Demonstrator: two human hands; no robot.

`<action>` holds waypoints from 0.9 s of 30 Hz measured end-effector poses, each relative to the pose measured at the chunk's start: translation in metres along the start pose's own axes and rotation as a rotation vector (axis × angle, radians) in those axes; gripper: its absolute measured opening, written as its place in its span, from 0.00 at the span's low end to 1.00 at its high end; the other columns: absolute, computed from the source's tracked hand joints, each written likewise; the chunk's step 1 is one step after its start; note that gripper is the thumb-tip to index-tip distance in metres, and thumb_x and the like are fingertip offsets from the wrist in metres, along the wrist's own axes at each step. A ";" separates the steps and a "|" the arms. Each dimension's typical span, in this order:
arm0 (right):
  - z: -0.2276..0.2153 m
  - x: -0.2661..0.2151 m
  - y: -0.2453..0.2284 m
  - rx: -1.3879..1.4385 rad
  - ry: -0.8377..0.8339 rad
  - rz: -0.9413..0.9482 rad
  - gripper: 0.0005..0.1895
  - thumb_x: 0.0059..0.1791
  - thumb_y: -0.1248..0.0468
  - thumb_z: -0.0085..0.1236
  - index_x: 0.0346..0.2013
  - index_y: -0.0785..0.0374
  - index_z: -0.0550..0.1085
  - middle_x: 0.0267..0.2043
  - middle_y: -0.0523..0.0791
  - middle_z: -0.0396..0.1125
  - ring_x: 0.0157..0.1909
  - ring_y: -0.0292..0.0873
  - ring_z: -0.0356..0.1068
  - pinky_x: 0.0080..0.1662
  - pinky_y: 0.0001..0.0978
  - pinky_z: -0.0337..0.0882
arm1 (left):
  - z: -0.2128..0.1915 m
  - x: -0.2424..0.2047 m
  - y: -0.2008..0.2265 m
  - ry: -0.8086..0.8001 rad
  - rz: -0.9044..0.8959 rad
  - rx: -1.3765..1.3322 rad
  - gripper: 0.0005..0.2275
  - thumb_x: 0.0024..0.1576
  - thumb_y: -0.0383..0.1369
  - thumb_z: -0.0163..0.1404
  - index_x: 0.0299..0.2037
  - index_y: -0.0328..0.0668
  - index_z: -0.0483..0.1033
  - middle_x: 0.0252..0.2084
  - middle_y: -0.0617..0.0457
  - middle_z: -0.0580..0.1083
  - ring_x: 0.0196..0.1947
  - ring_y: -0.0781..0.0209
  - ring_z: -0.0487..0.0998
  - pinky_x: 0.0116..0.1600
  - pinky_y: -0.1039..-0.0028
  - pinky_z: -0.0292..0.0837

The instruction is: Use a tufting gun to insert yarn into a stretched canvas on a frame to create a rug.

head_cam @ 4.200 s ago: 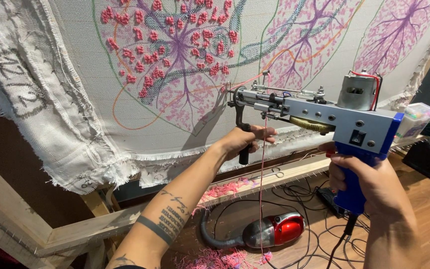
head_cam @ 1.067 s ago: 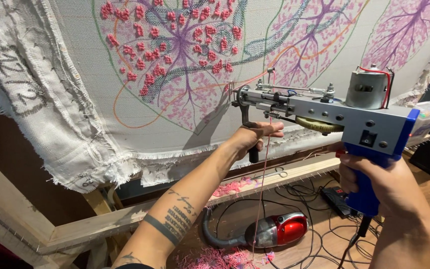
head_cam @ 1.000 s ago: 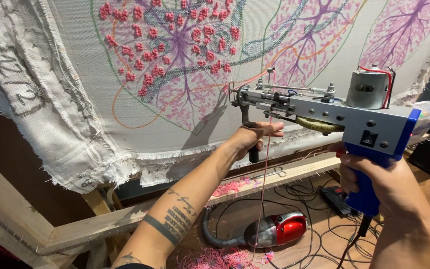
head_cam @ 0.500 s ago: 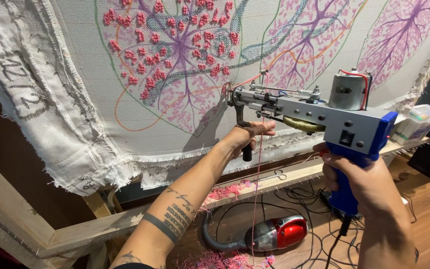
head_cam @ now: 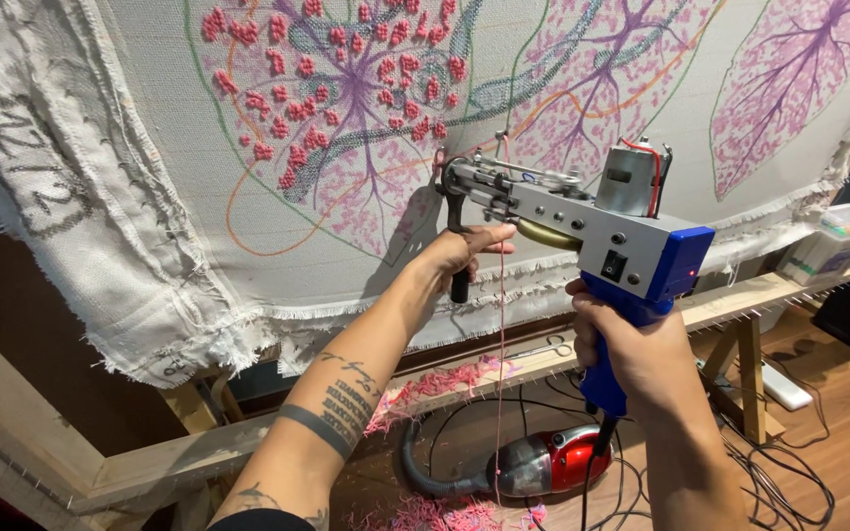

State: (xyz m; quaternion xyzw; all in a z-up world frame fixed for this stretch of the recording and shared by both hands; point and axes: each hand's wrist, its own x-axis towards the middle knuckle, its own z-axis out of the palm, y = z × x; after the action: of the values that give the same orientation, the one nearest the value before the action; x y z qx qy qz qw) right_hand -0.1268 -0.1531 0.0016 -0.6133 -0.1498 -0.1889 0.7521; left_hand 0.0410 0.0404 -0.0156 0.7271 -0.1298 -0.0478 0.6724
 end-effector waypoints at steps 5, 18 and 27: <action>0.006 0.001 -0.001 0.032 0.015 0.022 0.04 0.40 0.76 0.49 0.28 0.75 0.69 0.11 0.48 0.52 0.10 0.41 0.54 0.17 0.33 0.59 | -0.004 0.006 -0.001 0.002 -0.015 0.005 0.24 0.45 0.47 0.56 0.48 0.43 0.71 0.40 0.48 0.75 0.11 0.78 0.61 0.16 0.87 0.59; -0.039 0.005 -0.007 0.087 -0.050 0.153 0.14 0.40 0.71 0.49 0.40 0.69 0.70 0.16 0.44 0.56 0.15 0.38 0.54 0.19 0.25 0.56 | 0.019 -0.023 0.037 -0.211 -0.032 -0.045 0.21 0.44 0.42 0.52 0.47 0.43 0.73 0.43 0.53 0.75 0.15 0.79 0.58 0.21 0.89 0.54; -0.112 -0.002 -0.015 0.093 -0.187 0.057 0.07 0.43 0.71 0.46 0.35 0.69 0.64 0.16 0.46 0.55 0.15 0.38 0.53 0.19 0.27 0.56 | 0.059 -0.032 0.029 -0.368 0.050 0.013 0.28 0.42 0.50 0.50 0.51 0.42 0.71 0.44 0.47 0.74 0.16 0.76 0.59 0.22 0.87 0.55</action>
State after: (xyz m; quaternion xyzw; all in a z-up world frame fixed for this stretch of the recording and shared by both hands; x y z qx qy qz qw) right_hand -0.1360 -0.2655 -0.0089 -0.5966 -0.2105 -0.1020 0.7677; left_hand -0.0081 -0.0107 0.0042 0.7070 -0.2687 -0.1625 0.6336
